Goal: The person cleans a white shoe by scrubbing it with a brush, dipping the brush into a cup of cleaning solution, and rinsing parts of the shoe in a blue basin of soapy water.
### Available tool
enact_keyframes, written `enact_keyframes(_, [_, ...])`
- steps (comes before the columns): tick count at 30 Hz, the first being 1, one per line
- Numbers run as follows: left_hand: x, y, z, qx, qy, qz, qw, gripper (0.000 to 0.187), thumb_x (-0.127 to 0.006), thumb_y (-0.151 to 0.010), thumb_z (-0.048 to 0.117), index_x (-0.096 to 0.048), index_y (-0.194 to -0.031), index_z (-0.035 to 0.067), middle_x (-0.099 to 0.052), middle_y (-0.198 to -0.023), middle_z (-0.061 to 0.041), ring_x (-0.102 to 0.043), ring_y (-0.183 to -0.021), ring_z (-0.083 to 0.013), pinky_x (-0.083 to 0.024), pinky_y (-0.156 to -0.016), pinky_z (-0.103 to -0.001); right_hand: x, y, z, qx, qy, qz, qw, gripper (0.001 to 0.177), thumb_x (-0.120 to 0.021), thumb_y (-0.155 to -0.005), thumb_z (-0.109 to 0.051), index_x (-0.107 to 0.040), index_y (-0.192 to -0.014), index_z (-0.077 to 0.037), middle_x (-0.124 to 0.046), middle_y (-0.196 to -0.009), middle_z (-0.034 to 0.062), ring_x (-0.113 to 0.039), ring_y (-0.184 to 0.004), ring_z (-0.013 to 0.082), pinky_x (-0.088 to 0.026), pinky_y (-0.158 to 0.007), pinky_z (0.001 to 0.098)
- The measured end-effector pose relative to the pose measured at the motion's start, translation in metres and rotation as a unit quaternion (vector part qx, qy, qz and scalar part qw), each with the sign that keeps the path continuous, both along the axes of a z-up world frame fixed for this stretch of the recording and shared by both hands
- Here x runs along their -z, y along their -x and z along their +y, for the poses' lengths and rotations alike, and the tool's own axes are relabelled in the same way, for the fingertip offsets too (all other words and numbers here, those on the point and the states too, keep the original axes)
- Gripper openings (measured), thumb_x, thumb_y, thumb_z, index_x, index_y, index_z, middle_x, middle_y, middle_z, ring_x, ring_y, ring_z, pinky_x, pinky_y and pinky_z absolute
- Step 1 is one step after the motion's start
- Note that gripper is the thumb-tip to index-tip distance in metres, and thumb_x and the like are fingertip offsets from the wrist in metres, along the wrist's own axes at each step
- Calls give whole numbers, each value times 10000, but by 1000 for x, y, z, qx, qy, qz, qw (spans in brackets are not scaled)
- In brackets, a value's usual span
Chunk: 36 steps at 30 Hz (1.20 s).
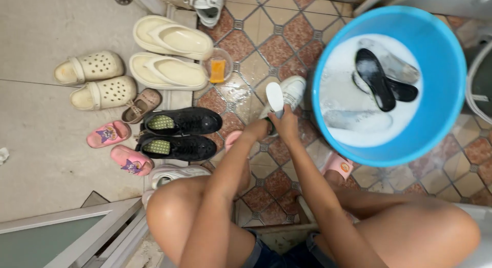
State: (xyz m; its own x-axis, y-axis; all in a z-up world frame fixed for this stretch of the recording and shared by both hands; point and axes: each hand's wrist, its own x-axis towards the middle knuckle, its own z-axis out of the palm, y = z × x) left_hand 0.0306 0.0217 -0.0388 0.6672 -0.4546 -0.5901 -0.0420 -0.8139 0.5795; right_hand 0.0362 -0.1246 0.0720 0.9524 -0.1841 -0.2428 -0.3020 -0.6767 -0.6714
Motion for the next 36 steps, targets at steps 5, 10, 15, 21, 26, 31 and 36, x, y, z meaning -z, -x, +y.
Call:
enact_keyframes(5, [-73, -102, 124, -40, -138, -22, 989, 261, -597, -923, 154, -774, -1062, 22, -716, -1163, -248, -708, -1083, -387, -555, -936, -502, -9, -67, 60, -159, 2, -60, 985, 515, -726, -886, -248, -578, -1326, -26, -717, -930, 272, -698, -852, 478, -539, -732, 532])
enact_keyframes(10, [-63, -159, 194, -275, -135, -182, 934, 293, -591, -887, 146, -636, -1122, -23, -707, -1050, -277, -700, -953, -428, -567, -813, -504, 8, -128, 111, -237, 38, 3, 971, 545, -675, -933, -254, -565, -1459, -164, -698, -913, 287, -683, -856, 476, -526, -770, 540])
enact_keyframes(15, [16, -177, 172, -370, -127, -179, 903, 287, -556, -964, 212, -586, -1145, -9, -719, -993, -274, -705, -896, -442, -564, -792, -537, 24, -144, 105, -207, -25, 17, 978, 422, -545, -1025, -232, -589, -1427, -111, -707, -979, 288, -689, -913, 467, -532, -826, 526])
enact_keyframes(21, [10, -129, 120, -442, -50, -105, 889, 475, -519, -996, 230, -401, -1385, -17, -724, -973, -287, -690, -896, -491, -522, -810, -604, 33, -125, 116, -318, 119, 163, 926, 435, -491, -1000, -221, -547, -1417, -110, -710, -951, 283, -696, -859, 476, -525, -810, 580])
enact_keyframes(26, [-8, -125, 114, -473, -52, -8, 879, 489, -511, -979, 218, -370, -1412, 41, -710, -1013, -301, -682, -925, -505, -516, -821, -609, 51, -149, 149, -315, 178, 147, 921, 455, -450, -1016, -210, -501, -1454, -95, -709, -944, 284, -714, -850, 469, -570, -736, 565])
enact_keyframes(31, [-8, -127, 116, -471, -45, -41, 880, 505, -546, -951, 201, -380, -1385, 2, -719, -1015, -302, -700, -938, -492, -536, -828, -593, 15, -134, 128, -334, 153, 180, 912, 474, -466, -1011, -255, -497, -1467, -128, -732, -939, 255, -712, -872, 450, -550, -771, 561])
enact_keyframes(36, [-11, -120, 118, -433, -42, -27, 900, 591, -544, -948, 180, -318, -1461, -9, -714, -984, -304, -695, -913, -502, -537, -825, -593, 31, -137, 138, -357, 191, 185, 895, 511, -445, -1013, -234, -458, -1505, -95, -732, -963, 252, -733, -853, 435, -578, -721, 547])
